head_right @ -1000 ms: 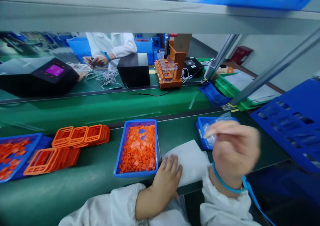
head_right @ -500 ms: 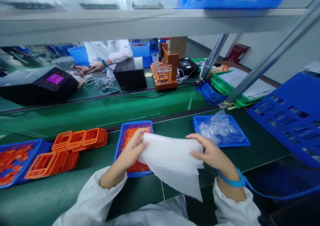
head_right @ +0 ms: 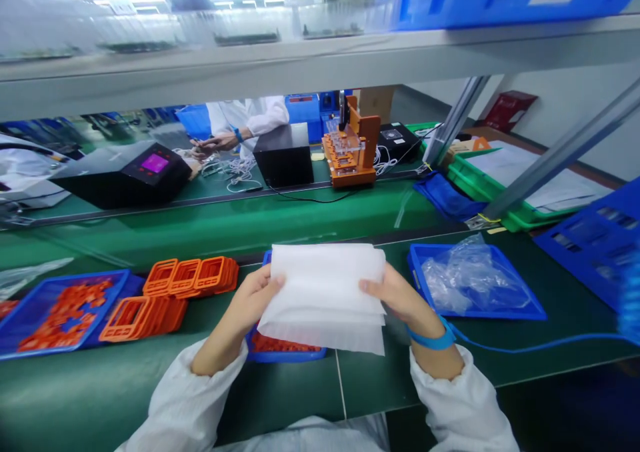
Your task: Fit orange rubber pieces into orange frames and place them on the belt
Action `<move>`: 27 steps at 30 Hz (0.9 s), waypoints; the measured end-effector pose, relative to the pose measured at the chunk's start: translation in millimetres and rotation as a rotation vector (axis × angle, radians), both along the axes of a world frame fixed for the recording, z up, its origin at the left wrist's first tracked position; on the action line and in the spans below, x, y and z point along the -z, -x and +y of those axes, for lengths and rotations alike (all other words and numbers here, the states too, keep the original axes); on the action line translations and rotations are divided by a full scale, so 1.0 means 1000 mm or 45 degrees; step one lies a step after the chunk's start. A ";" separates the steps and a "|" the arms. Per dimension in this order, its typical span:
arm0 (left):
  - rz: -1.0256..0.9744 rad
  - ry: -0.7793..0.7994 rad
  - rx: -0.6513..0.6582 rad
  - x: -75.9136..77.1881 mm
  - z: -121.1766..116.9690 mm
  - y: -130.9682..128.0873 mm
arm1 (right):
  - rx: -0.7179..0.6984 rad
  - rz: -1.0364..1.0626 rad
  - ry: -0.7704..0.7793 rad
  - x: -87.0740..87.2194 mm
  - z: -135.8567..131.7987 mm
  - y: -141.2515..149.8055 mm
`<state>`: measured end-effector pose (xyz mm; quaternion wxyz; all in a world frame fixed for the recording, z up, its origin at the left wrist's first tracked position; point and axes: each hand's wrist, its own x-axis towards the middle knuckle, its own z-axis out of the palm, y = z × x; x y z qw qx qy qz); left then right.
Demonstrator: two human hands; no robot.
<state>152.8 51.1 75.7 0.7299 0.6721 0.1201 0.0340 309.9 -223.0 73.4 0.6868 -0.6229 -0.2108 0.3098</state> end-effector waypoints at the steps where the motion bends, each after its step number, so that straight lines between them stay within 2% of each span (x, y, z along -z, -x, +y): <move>1: -0.005 -0.067 -0.038 0.001 0.004 0.002 | -0.089 0.034 0.016 0.002 0.004 0.002; 2: -0.012 -0.115 -0.063 0.002 0.007 0.003 | -0.135 0.047 0.041 0.004 0.007 0.003; 4: -0.033 -0.128 -0.044 0.004 0.013 0.007 | -0.104 0.009 0.084 0.008 0.014 0.006; 7: -0.038 -0.108 0.090 0.004 0.019 0.013 | -0.034 -0.143 0.149 0.010 0.019 0.006; 10: 0.031 -0.126 0.182 0.006 0.025 0.020 | -0.164 -0.324 0.223 0.009 0.014 -0.002; 12: 0.065 0.004 0.193 0.012 0.028 0.025 | -0.248 -0.443 0.198 0.007 0.008 -0.007; 16: 0.039 0.353 0.121 0.020 0.035 0.028 | -0.402 -0.605 -0.008 -0.004 -0.007 -0.011; 19: -0.062 0.515 0.285 0.013 0.033 0.028 | -0.544 -0.575 -0.083 -0.018 -0.021 -0.008; 20: -0.102 0.485 0.347 0.009 0.028 0.028 | -0.567 -0.572 -0.090 -0.022 -0.028 -0.007; 22: -0.156 0.211 0.388 -0.001 0.008 0.031 | -0.555 -0.615 -0.019 -0.026 -0.045 -0.006; 24: -0.145 -0.304 0.403 -0.006 -0.023 0.039 | -0.518 -0.711 0.232 -0.023 -0.065 -0.008; 25: -0.119 -0.483 0.458 -0.006 -0.041 0.043 | -0.493 -0.755 0.413 -0.019 -0.075 -0.010; 27: -0.100 -0.641 0.569 0.003 -0.078 0.051 | -0.372 -0.864 0.681 -0.013 -0.089 -0.013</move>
